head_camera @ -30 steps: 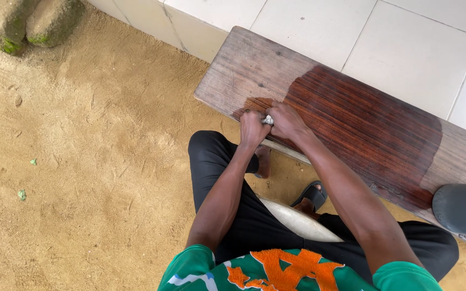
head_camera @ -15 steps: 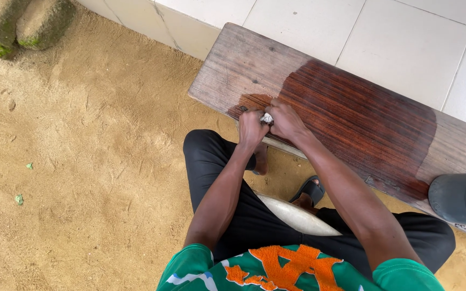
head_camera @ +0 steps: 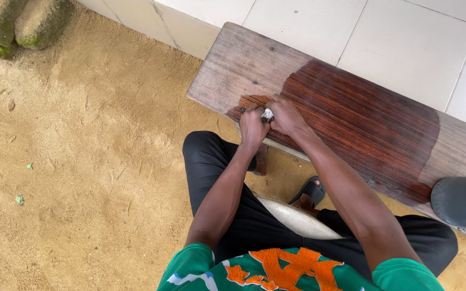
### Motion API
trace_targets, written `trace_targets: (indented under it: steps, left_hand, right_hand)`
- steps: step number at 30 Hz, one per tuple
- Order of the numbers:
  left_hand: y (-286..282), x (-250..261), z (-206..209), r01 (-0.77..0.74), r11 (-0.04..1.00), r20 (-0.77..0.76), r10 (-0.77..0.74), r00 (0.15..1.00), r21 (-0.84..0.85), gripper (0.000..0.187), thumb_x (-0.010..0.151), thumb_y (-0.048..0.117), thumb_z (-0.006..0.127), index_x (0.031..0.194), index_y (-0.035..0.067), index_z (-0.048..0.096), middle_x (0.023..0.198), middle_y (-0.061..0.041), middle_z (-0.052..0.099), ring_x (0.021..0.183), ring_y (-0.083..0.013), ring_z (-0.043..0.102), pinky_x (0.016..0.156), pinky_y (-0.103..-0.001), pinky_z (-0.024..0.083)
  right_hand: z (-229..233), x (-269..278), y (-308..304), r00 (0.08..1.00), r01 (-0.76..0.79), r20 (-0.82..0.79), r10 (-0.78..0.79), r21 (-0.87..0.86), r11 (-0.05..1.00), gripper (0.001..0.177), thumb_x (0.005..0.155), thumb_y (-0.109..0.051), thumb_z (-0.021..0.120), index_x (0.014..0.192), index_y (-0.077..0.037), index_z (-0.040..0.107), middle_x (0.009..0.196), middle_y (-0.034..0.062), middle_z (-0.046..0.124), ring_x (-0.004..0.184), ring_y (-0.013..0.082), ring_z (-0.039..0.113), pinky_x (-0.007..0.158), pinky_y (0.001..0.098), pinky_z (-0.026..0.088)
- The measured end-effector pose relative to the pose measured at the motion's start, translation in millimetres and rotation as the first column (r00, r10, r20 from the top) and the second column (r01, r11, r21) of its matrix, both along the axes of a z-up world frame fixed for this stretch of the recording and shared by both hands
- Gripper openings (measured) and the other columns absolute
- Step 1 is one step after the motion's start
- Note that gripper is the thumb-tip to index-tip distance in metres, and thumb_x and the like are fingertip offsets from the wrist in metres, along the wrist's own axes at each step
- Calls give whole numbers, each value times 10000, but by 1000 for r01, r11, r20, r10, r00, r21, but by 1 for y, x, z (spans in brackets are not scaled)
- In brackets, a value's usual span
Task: Polishing a dark wooden bench with a cloth and cleaning solution.
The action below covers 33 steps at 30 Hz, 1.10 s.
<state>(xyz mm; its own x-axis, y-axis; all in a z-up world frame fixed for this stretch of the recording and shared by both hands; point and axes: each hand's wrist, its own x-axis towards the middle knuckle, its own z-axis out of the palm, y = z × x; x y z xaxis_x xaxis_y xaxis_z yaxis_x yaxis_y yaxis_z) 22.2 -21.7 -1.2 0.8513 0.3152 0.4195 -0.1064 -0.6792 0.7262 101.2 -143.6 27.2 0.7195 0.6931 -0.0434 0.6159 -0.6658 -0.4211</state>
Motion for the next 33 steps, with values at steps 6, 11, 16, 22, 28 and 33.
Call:
trace_targets:
  steps: [6,11,16,22,28,33]
  left_hand:
    - [0,4,8,1,1000,-31,-1,1000,-14,276,600,-67,693,876,-65,697,901,-230,630,842,-463,645,746,-528,522]
    - [-1,17,-6,-39,999,-59,39,997,4,300,604,-80,691,903,-58,703,918,-207,629,875,-424,657,765,-513,534]
    - [-2,27,-7,-71,997,-31,71,997,27,360,566,-76,707,925,-65,711,963,-195,644,924,-404,666,787,-497,547]
    - [-4,30,-1,-97,994,-72,100,992,50,425,545,-80,710,970,-67,716,964,-184,641,969,-391,669,804,-494,545]
    - [-5,30,-2,-83,993,-61,88,994,80,390,565,-79,708,955,-74,705,967,-198,632,962,-398,659,794,-493,541]
    - [-5,28,-3,-74,992,-34,78,996,102,333,632,-64,717,964,-78,703,952,-204,613,951,-405,649,801,-490,539]
  right_hand:
    - [9,8,5,1000,3,-10,-3,19,1000,475,619,128,714,1088,57,740,1026,173,623,929,345,686,821,438,606]
    - [-1,22,9,1000,-5,21,4,11,1000,503,613,125,728,1110,49,744,1014,154,633,931,333,692,827,415,614]
    - [9,29,14,1000,21,-12,-22,-19,1000,484,633,105,757,1110,22,751,1028,143,627,921,329,696,825,417,613]
    - [9,34,15,1000,8,-5,-8,-22,1000,494,663,112,746,1145,3,744,1050,160,629,940,337,705,829,420,619]
    - [11,29,15,1000,-12,5,12,-27,1000,473,695,131,727,1157,28,730,1129,184,613,1010,376,703,880,431,616]
    - [11,24,13,998,-65,1,65,-90,994,436,717,115,726,1147,112,649,1197,224,562,1045,392,666,935,453,577]
